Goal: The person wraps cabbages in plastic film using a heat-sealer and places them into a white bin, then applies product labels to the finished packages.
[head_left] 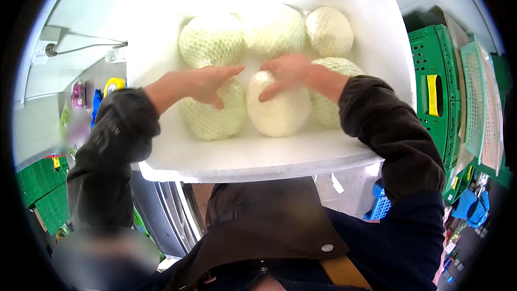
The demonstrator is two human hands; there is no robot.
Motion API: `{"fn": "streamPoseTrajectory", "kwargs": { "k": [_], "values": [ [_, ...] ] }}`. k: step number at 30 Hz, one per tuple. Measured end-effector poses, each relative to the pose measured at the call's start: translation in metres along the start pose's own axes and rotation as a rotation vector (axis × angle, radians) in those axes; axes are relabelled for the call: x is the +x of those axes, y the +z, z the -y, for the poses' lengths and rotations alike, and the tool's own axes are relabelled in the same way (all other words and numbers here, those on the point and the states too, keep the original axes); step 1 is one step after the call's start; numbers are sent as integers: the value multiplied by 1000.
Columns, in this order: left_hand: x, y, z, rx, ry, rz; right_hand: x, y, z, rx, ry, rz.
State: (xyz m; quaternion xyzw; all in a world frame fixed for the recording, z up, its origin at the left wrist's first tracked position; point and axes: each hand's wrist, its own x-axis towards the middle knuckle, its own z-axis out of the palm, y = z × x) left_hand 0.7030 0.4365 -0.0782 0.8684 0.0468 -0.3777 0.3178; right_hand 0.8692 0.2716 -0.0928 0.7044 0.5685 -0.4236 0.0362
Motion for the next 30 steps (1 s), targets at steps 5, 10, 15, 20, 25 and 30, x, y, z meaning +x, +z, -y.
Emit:
{"fn": "streamPoseTrajectory", "kwargs": {
  "k": [5, 10, 15, 20, 25, 30],
  "values": [
    [8, 15, -53, 262, 150, -295, -1, 6, -33, 200, -155, -154],
    [58, 59, -76, 370, 335, -646, -58, -12, -70, -197, 90, -257],
    [64, 55, -78, 363, 327, -361, -78, 18, -57, -300, 345, -227],
    [61, 57, -78, 425, 203, -382, -75, 29, -85, -260, 259, -293],
    [75, 51, -71, 374, 218, -387, -82, 30, -105, -197, 188, -406],
    [63, 75, -88, 522, 447, -421, -99, 57, -70, -443, 203, -379]
  ]
}}
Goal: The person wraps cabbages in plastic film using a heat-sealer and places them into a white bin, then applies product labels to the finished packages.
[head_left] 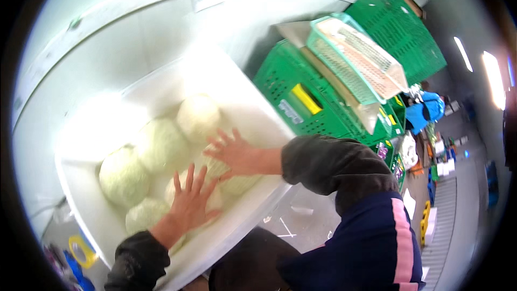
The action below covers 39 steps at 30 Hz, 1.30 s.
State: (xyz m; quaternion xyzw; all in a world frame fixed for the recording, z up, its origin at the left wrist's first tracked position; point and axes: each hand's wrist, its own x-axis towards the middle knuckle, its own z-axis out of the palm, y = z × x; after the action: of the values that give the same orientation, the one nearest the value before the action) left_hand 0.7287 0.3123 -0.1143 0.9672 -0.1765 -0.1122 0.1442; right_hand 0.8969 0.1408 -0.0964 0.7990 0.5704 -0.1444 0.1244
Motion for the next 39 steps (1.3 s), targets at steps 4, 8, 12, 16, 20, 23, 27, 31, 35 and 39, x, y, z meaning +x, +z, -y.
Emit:
{"fn": "streamPoseTrajectory", "kwargs": {
  "k": [4, 8, 12, 16, 20, 23, 27, 31, 35, 39],
  "values": [
    [0, 9, 4, 151, -20, 118, 20, 37, -23, 260, -39, 11],
    [1, 20, -8, 288, -2, 137, 16, 42, -24, 296, -14, 4],
    [10, 12, -3, 172, 26, 188, 19, 0, -14, 107, -114, 134],
    [9, -7, -7, 71, -33, 215, -78, -152, -49, 301, -84, -485],
    [32, -33, -14, -195, -251, 271, -175, -231, -202, 235, 310, -890],
    [65, -84, -43, -449, -450, -32, -209, -225, -338, 43, 508, -547],
    [111, -120, -64, -475, -318, -483, -213, -183, -426, 21, 501, -101],
    [146, -151, -112, -564, -303, -551, -199, -142, -441, -50, 472, -95],
    [163, -159, -139, -672, -209, -541, -208, -144, -453, -77, 425, -350],
    [177, -176, -165, -853, -96, -518, -257, -225, -433, -47, 510, -533]
  ]
}}
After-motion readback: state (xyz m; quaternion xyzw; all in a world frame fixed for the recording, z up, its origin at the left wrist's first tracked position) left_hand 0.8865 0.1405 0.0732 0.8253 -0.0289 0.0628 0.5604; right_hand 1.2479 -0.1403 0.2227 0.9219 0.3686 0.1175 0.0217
